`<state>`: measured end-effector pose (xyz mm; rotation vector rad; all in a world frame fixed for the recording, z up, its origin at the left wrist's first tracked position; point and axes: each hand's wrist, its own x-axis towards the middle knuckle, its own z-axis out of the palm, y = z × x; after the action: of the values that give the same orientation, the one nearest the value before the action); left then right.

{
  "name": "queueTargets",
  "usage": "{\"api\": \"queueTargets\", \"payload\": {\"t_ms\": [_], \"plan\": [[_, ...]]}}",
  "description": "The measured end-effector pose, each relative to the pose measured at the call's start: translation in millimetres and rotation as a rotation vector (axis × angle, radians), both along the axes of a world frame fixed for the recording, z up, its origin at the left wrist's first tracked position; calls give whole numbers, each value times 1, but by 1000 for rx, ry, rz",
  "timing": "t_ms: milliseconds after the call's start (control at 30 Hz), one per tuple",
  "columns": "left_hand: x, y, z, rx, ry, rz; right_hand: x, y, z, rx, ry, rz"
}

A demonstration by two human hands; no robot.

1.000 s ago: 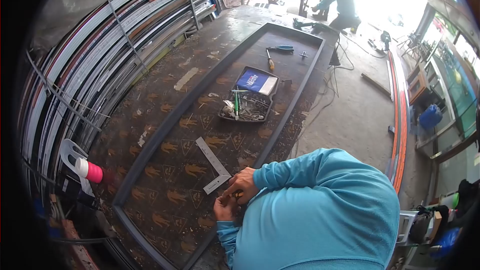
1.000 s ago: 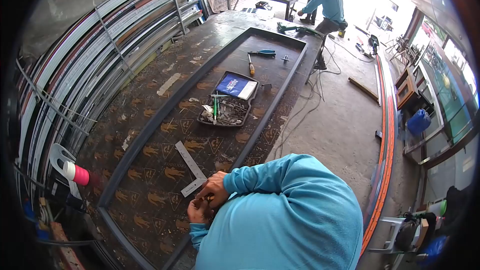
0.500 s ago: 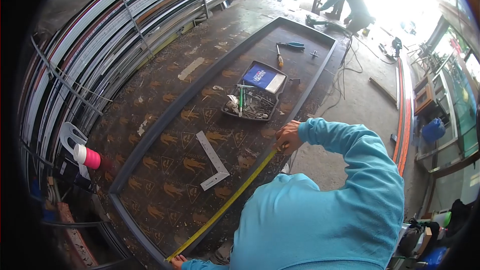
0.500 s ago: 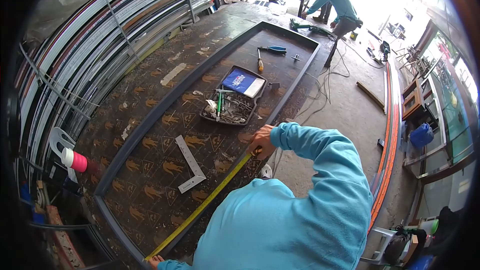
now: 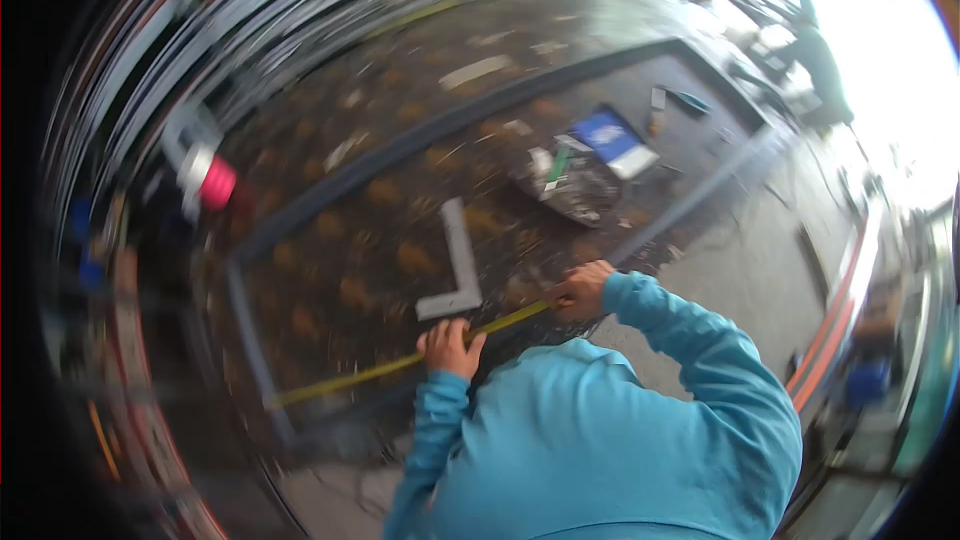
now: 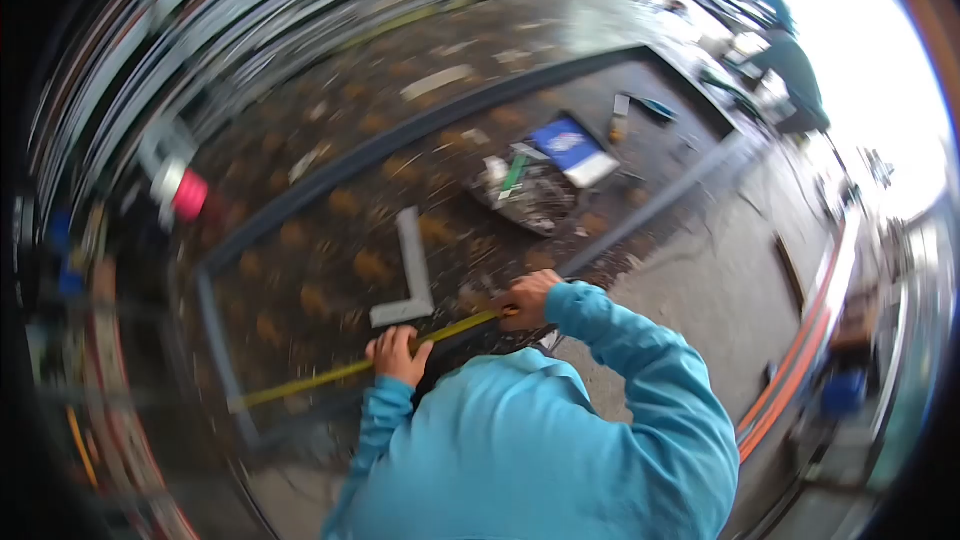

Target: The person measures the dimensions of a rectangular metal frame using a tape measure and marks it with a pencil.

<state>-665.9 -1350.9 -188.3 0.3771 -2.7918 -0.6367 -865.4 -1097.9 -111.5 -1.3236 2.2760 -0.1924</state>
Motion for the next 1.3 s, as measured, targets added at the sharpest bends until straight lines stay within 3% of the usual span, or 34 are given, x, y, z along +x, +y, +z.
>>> {"api": "queueTargets", "payload": {"t_ms": [100, 200, 333, 667, 1100, 1200, 1300], "plan": [[9, -13, -20, 14, -25, -76, -5, 7, -29, 73, 2, 22], [17, -10, -34, 76, -76, -58, -5, 11, -41, -59, -13, 44], [22, -15, -26, 117, -174, -24, -5, -2, -31, -50, -81, 90], [15, -18, -17, 127, -296, -3, -45, 39, -20, -74, 60, 9], [25, -21, -24, 104, -254, 48, -48, 32, -37, -114, 136, 47], [26, -19, -43, 85, -39, 92, -50, 36, -40, -4, 168, 30], [33, -31, -39, 67, -93, 134, -44, 36, -31, -55, 169, 53]]}}
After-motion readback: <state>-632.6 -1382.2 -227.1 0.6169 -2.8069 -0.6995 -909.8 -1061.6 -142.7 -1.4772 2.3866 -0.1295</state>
